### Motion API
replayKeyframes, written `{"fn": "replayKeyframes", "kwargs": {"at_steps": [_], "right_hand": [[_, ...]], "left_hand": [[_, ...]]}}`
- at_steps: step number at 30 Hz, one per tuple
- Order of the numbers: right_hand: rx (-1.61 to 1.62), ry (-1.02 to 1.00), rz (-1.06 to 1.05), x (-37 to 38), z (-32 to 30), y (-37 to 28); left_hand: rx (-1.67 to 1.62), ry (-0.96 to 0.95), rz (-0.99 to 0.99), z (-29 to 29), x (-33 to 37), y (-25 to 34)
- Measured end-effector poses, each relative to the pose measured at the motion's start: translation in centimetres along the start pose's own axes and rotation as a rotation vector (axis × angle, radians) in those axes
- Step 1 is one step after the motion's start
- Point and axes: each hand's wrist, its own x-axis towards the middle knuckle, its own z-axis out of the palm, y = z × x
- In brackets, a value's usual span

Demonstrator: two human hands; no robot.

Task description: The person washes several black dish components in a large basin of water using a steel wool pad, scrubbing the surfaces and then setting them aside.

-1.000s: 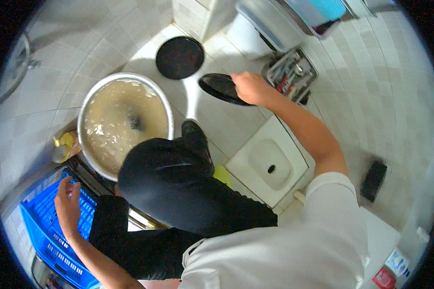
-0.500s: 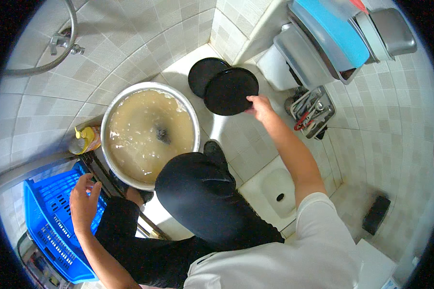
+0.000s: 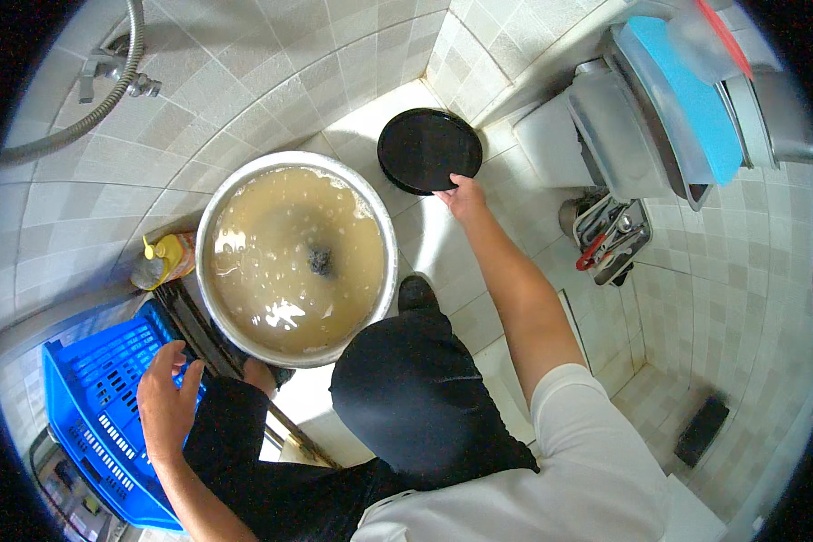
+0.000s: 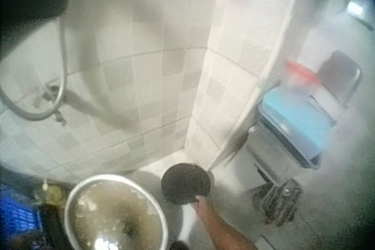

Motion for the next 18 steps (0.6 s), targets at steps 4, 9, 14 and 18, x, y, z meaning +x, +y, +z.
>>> {"fn": "replayKeyframes", "kwargs": {"at_steps": [4, 9, 14, 18], "right_hand": [[0.019, -0.068, -0.022, 1.6, -1.4, 0.2], [-0.213, -0.139, -0.171, 4.0, -3.3, 0.1], [-0.041, -0.183, -0.121, 1.1, -3.6, -0.2], [-0.391, -0.085, -0.36, -2.5, -7.9, -0.5]], "left_hand": [[0.003, -0.012, 0.017, 0.1, 0.4, 0.7], [-0.002, 0.002, 0.057, 0.2, 0.6, 1.2], [0.01, -0.002, 0.049, 0.0, 0.5, 1.5], [0.008, -0.01, 0.027, -0.1, 0.7, 1.9]]}}
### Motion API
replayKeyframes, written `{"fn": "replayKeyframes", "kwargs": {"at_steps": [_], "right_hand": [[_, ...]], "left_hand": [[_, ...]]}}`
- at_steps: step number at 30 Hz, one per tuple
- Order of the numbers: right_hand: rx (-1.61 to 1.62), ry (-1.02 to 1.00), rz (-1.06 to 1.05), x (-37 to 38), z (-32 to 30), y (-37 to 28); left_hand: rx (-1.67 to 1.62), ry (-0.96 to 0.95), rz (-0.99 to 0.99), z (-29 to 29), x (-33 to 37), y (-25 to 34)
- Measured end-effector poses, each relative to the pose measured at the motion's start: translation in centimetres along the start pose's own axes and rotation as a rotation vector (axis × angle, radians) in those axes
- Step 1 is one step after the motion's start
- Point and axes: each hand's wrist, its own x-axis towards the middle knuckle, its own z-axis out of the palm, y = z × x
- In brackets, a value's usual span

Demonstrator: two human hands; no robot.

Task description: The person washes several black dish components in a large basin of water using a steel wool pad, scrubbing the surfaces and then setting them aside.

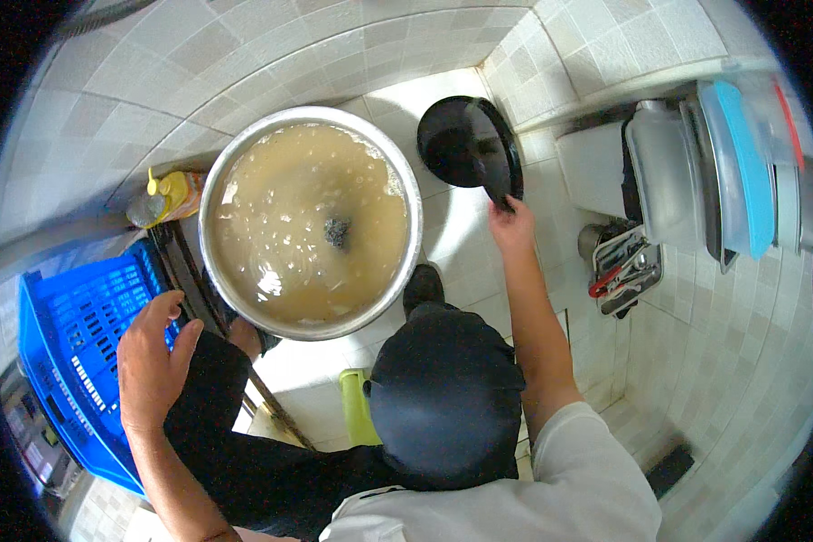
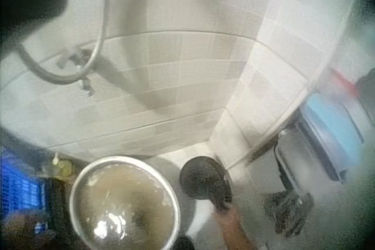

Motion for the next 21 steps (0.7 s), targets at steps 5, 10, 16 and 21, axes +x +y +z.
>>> {"fn": "replayKeyframes", "kwargs": {"at_steps": [5, 10, 16, 21], "right_hand": [[0.904, 0.066, 0.436, -5.4, -4.1, -1.7], [0.913, 0.064, 0.424, -6.6, -7.4, -1.5], [0.876, 0.044, 0.332, -5.1, -4.5, -0.7], [0.485, -0.03, 0.251, -2.5, 1.6, -0.7]], "left_hand": [[0.0, 0.005, -0.057, -0.2, -1.1, -0.5], [0.021, 0.0, -0.041, -0.3, -1.2, -0.1], [0.0, 0.01, -0.015, -0.1, -1.0, -0.1], [0.001, -0.012, -0.02, 0.1, -0.7, -0.2]]}}
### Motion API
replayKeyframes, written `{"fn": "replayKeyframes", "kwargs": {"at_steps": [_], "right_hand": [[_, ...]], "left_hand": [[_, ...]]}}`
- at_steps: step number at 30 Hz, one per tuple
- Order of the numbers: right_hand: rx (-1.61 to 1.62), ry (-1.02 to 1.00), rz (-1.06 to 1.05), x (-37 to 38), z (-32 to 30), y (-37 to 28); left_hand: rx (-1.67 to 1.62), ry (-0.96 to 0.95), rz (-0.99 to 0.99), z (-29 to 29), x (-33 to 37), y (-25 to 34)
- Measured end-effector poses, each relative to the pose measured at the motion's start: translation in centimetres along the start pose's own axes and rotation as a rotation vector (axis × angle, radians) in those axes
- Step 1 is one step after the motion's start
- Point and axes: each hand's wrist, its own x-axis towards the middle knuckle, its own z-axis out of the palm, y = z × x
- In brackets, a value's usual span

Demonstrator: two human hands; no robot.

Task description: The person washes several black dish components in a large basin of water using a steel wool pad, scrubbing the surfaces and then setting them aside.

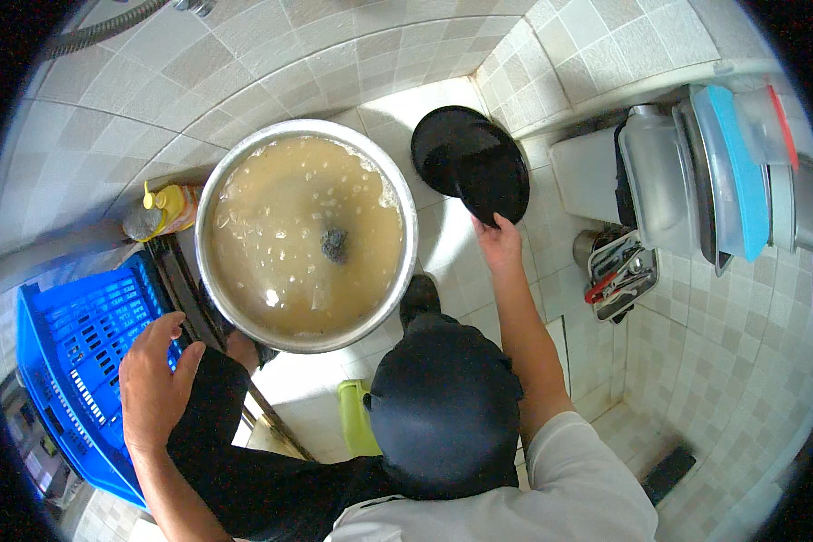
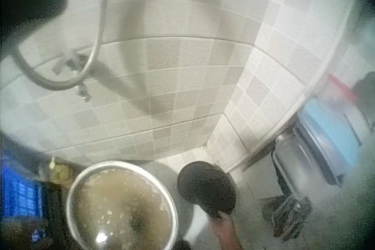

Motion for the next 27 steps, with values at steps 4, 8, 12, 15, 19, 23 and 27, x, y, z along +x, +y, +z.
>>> {"fn": "replayKeyframes", "kwargs": {"at_steps": [4, 8, 12, 15, 19, 23, 27], "right_hand": [[0.093, 0.001, 0.103, 2.3, 3.6, 1.5], [-0.511, -0.212, -0.162, 6.1, 1.3, 1.3], [0.005, 0.01, 0.083, 6.2, 4.8, 2.9], [0.014, 0.021, 0.08, 7.3, 4.0, 2.8], [0.033, 0.033, 0.107, 7.8, 3.6, 3.2], [0.003, 0.038, 0.104, 8.1, 3.4, 2.8], [-0.208, 0.141, 0.17, 7.8, 4.7, 2.0]], "left_hand": [[0.018, -0.007, -0.01, -0.1, 0.0, 0.1], [0.003, 0.004, 0.027, 0.2, 0.8, 0.1], [0.01, -0.007, -0.003, 0.3, 0.5, -0.4], [0.011, -0.022, -0.02, 0.2, 0.6, -0.2], [0.012, -0.015, -0.016, 0.4, 0.6, -0.5], [-0.002, -0.012, -0.017, 0.5, 0.9, -0.5], [0.001, -0.022, -0.01, 1.0, 1.0, -0.4]]}}
